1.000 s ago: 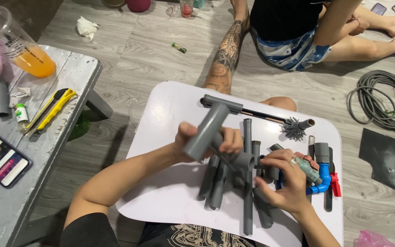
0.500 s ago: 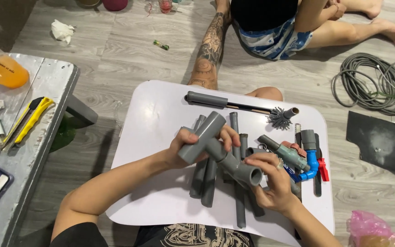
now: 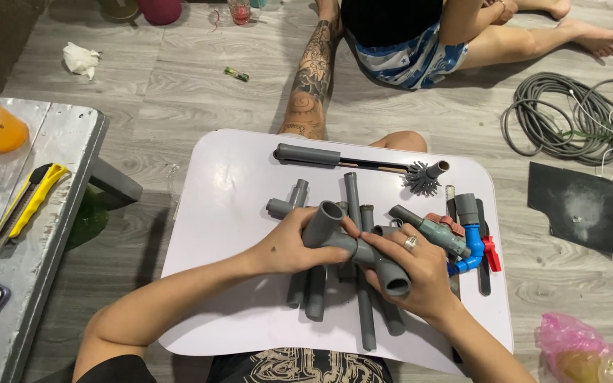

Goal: The person is assembling a structure using various PVC pipe segments, T-junctions, and elbow connectors on a small white surface.

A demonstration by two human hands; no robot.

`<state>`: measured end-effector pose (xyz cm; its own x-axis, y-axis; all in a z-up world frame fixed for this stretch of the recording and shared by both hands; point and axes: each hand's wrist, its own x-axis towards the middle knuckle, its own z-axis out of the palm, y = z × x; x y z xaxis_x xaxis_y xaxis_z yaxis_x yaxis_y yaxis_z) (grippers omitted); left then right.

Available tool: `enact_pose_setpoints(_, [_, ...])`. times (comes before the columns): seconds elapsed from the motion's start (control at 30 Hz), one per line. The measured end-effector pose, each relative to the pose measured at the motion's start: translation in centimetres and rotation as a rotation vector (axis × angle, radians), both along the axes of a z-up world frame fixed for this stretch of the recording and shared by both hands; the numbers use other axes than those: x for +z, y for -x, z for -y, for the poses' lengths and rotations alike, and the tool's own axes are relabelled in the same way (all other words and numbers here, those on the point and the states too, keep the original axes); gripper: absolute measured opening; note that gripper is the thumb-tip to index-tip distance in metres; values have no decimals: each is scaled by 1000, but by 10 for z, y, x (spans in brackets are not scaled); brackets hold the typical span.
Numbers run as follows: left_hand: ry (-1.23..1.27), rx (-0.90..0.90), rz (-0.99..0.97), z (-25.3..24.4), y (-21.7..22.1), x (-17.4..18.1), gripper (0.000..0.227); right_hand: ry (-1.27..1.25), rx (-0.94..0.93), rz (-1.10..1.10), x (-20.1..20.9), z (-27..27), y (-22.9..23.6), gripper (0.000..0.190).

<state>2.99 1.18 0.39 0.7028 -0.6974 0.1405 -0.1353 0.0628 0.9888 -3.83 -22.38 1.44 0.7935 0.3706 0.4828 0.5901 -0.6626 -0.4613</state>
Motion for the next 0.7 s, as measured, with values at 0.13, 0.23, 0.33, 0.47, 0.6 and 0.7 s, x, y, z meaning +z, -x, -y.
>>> enact_pose_setpoints(0.13, [-56, 99, 34, 5, 10, 10, 29, 84, 1, 46, -9, 5, 4, 52])
enact_pose_setpoints(0.23, [-17, 170, 172, 6, 14, 16, 31, 150, -12, 18, -15, 6, 8, 57])
enact_pose_setpoints(0.33, [62, 170, 262, 7, 17, 17, 37, 164, 43, 77, -14, 4, 9, 57])
enact_pose_setpoints(0.47, [-15, 227, 198, 8, 19, 13, 31, 102, 50, 20, -9, 1, 7, 61])
enact_pose_setpoints(0.6, [8, 197, 150, 7, 21, 15, 28, 76, 56, 39, -5, -3, 9, 60])
enact_pose_setpoints(0.7, [-4, 232, 171, 8, 26, 13, 27, 79, 62, 78, -6, -3, 12, 57])
